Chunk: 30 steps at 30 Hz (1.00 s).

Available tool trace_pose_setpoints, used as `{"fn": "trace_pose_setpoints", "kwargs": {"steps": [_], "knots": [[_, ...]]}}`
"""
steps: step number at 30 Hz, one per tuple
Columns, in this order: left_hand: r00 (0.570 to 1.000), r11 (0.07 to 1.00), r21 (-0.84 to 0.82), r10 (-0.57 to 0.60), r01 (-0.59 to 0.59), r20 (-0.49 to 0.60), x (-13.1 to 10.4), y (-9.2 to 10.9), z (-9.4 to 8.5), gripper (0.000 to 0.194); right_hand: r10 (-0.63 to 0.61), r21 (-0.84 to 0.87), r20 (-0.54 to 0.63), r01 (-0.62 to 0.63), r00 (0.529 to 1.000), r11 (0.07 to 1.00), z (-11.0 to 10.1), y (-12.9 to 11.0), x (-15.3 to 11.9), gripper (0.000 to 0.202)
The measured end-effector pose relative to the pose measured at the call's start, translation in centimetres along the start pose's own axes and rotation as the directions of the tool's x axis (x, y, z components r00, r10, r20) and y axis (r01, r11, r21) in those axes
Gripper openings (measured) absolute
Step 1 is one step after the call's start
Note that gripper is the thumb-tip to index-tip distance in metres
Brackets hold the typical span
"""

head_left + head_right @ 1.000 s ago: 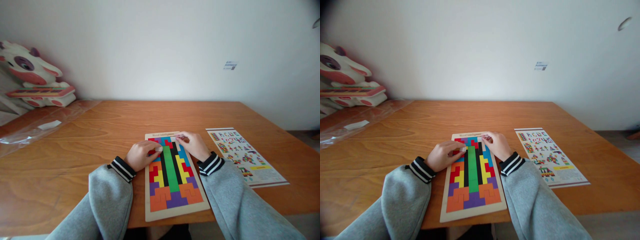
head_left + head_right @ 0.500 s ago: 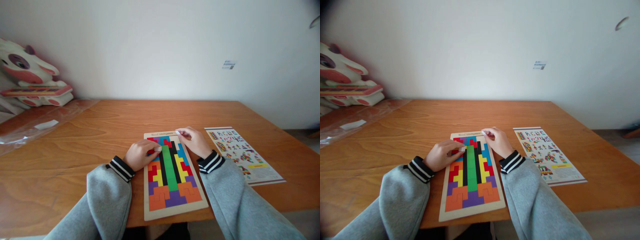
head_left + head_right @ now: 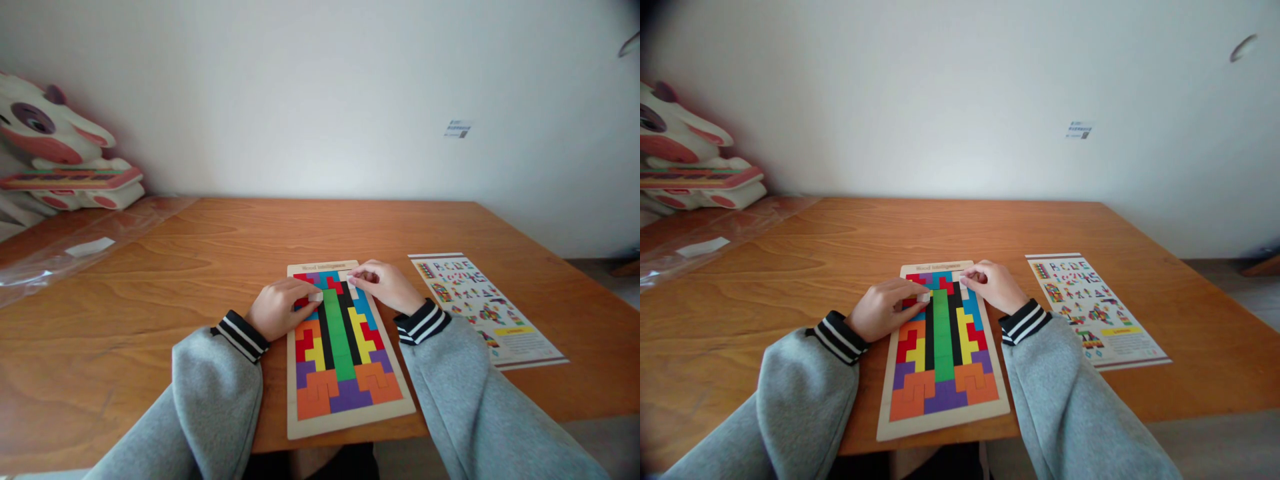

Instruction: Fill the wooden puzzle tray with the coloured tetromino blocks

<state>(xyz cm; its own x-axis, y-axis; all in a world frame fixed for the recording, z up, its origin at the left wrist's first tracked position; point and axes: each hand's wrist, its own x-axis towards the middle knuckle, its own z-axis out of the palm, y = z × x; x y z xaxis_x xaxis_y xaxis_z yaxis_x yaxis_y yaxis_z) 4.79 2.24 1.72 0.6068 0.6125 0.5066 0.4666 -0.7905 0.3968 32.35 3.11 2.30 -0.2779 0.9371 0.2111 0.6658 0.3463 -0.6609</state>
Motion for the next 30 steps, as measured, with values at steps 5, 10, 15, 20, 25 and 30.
{"fn": "trace_pose_setpoints", "kwargs": {"steps": [5,10,15,20,25,30], "knots": [[1.0,1.0,0.006,0.001,-0.001,-0.007,0.0,0.1,0.0,0.012,-0.065,-0.015,0.031,0.066,0.997,0.998,0.0,0.4,0.0,0.027],[1.0,1.0,0.013,0.003,-0.003,-0.002,0.1,0.1,0.0,0.011,-0.062,-0.053,0.027,0.064,0.998,0.997,0.1,0.5,0.0,0.025],[1.0,1.0,0.009,-0.001,0.001,0.0,0.1,0.2,-0.1,0.014,-0.062,-0.084,0.0,0.062,0.998,0.995,0.0,0.1,-0.1,0.031],[1.0,1.0,0.015,-0.006,0.006,0.004,0.1,0.2,-0.1,0.014,-0.097,-0.101,-0.009,0.096,0.995,0.99,-0.1,0.5,0.0,0.038],[1.0,0.999,0.04,-0.005,0.004,0.025,0.1,-0.1,-0.5,0.014,-0.108,-0.124,-0.147,0.09,0.983,0.988,0.4,1.6,0.1,0.028],[0.999,0.998,0.046,0.044,-0.045,0.022,-0.6,-1.2,-1.1,0.017,-0.112,-0.106,-0.107,0.101,0.988,0.989,0.9,1.5,0.0,0.03]]}}
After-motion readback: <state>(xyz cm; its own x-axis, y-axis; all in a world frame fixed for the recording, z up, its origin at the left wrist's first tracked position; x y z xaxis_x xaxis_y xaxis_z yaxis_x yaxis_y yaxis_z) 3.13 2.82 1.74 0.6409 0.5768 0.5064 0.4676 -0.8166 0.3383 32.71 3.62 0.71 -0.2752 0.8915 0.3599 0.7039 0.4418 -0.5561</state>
